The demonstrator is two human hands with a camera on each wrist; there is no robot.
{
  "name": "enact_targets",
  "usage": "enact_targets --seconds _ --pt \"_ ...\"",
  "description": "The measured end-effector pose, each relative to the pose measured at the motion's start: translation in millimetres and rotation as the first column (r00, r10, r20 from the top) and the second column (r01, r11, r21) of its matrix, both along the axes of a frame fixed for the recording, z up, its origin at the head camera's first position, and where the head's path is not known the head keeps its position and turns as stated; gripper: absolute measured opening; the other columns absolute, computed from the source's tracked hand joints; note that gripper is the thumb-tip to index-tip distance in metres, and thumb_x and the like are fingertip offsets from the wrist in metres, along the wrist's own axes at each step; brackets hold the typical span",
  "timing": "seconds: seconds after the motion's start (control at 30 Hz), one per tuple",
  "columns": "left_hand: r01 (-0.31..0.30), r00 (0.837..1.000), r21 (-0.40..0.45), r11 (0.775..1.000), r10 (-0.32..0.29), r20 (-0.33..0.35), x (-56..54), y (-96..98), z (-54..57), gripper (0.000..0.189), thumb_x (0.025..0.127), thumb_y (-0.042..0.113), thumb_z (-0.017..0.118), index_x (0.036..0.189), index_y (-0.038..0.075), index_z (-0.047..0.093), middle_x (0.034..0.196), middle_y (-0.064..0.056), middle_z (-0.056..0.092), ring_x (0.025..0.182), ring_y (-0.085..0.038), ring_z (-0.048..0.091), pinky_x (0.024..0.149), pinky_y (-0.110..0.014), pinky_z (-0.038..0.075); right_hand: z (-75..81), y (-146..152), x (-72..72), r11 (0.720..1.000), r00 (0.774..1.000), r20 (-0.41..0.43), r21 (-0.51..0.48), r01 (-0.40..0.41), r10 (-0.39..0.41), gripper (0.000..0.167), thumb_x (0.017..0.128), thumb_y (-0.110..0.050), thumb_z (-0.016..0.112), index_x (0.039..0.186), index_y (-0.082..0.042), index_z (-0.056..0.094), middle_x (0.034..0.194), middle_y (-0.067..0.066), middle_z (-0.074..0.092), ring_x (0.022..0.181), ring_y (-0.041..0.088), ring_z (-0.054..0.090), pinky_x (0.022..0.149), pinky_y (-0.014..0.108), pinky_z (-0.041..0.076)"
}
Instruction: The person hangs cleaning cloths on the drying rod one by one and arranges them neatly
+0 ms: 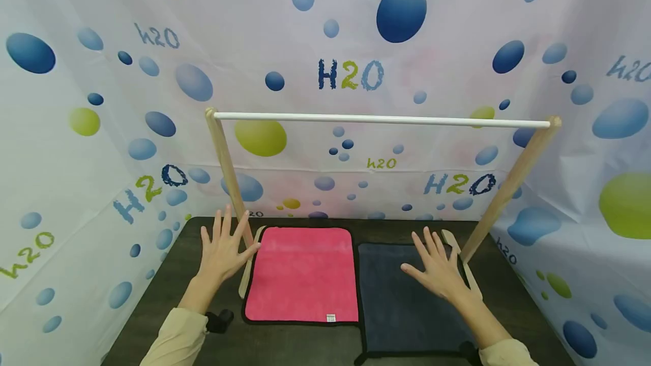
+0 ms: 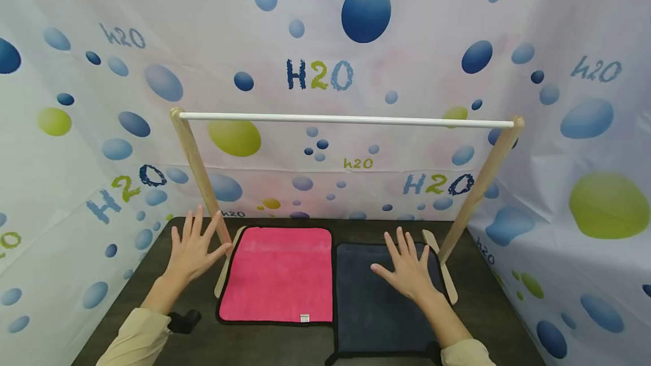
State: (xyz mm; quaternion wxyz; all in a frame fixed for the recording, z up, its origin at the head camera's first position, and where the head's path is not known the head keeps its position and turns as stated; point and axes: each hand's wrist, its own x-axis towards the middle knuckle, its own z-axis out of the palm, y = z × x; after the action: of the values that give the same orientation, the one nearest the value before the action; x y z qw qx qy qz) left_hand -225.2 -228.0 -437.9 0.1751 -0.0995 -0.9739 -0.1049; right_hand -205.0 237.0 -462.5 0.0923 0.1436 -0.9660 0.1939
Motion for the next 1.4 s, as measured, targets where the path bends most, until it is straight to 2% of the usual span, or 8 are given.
enact_targets --seconds 0.3,0.5,0.67,0.77,0.87,1.03,1.17,1.4 --pt "-0.027 1.000 0.027 0.999 0.027 0.011 -10.2 -8.7 9.0 0.080 0.084 0.058 0.049 0.147 0.023 0.014 0.149 -0.025 0.004 0.135 -0.042 0.005 0.097 -0.070 0.012 -21.5 -29.4 4.0 0.997 0.999 0.030 -0.069 -0.023 0.025 0.081 0.082 -0.049 0.059 0.142 -0.003 0.030 0.147 0.026 0.015 0.133 0.045 0.012 0.093 0.075 -0.001" --pt "0.007 0.996 0.061 0.998 -0.002 -0.087 -21.2 -13.3 12.3 0.080 0.085 0.060 0.046 0.147 0.019 0.017 0.147 -0.026 0.012 0.131 -0.044 0.017 0.096 -0.065 0.023 -36.1 -47.5 3.7 0.991 0.994 0.091 -0.123 -0.048 0.060 0.081 0.083 -0.048 0.058 0.144 -0.006 0.026 0.149 0.023 0.013 0.135 0.043 0.011 0.093 0.074 -0.003" --pt "0.047 0.989 0.110 0.993 -0.031 -0.145 -28.1 -16.6 11.1 0.079 0.085 0.048 0.055 0.146 0.011 0.019 0.144 -0.028 0.020 0.125 -0.045 0.027 0.092 -0.061 0.033 -45.3 -61.8 4.1 0.983 0.987 0.141 -0.172 -0.058 0.083 0.079 0.084 -0.047 0.057 0.145 -0.008 0.025 0.150 0.020 0.011 0.135 0.043 0.010 0.094 0.074 -0.003" --pt "0.093 0.979 0.149 0.984 -0.063 -0.195 -31.9 -18.7 10.2 0.079 0.084 0.039 0.061 0.145 0.008 0.020 0.141 -0.028 0.025 0.123 -0.046 0.031 0.092 -0.061 0.034 -49.4 -69.3 3.7 0.973 0.978 0.182 -0.220 -0.064 0.105 0.077 0.085 -0.045 0.056 0.145 -0.009 0.024 0.150 0.020 0.011 0.135 0.043 0.010 0.095 0.073 -0.001" --pt "0.163 0.960 0.181 0.970 -0.114 -0.256 -36.3 -21.3 9.6 0.078 0.083 0.030 0.064 0.144 0.005 0.022 0.137 -0.029 0.031 0.121 -0.046 0.035 0.092 -0.061 0.034 -54.0 -76.0 2.2 0.948 0.961 0.227 -0.307 -0.080 0.155 0.075 0.087 -0.040 0.056 0.145 -0.008 0.022 0.150 0.022 0.011 0.135 0.044 0.009 0.098 0.071 0.001" --pt "0.263 0.933 0.244 0.934 -0.182 -0.310 -43.2 -26.3 8.9 0.074 0.083 0.020 0.065 0.144 0.007 0.025 0.134 -0.027 0.039 0.118 -0.044 0.039 0.090 -0.062 0.036 -64.6 -86.8 -2.1 0.889 0.920 0.300 -0.448 -0.099 0.254 0.072 0.090 -0.032 0.054 0.145 -0.004 0.018 0.149 0.025 0.009 0.134 0.045 0.009 0.099 0.069 0.011" --pt "0.283 0.919 0.268 0.921 -0.181 -0.350 -50.2 -30.1 8.5 0.073 0.080 0.012 0.065 0.142 0.004 0.027 0.127 -0.028 0.045 0.111 -0.043 0.046 0.087 -0.060 0.039 -72.6 -96.8 -4.4 0.849 0.897 0.325 -0.520 -0.095 0.300 0.069 0.092 -0.027 0.052 0.144 0.001 0.017 0.148 0.026 0.014 0.135 0.043 0.012 0.101 0.065 0.014" --pt "0.272 0.909 0.272 0.923 -0.154 -0.388 -61.5 -30.9 9.3 0.082 0.078 0.001 0.066 0.145 0.006 0.019 0.117 -0.031 0.051 0.104 -0.044 0.050 0.084 -0.058 0.040 -83.8 -114.8 -5.9 0.802 0.870 0.351 -0.591 -0.080 0.346 0.066 0.094 -0.025 0.049 0.143 0.005 0.016 0.144 0.029 0.023 0.130 0.045 0.025 0.101 0.060 0.026"
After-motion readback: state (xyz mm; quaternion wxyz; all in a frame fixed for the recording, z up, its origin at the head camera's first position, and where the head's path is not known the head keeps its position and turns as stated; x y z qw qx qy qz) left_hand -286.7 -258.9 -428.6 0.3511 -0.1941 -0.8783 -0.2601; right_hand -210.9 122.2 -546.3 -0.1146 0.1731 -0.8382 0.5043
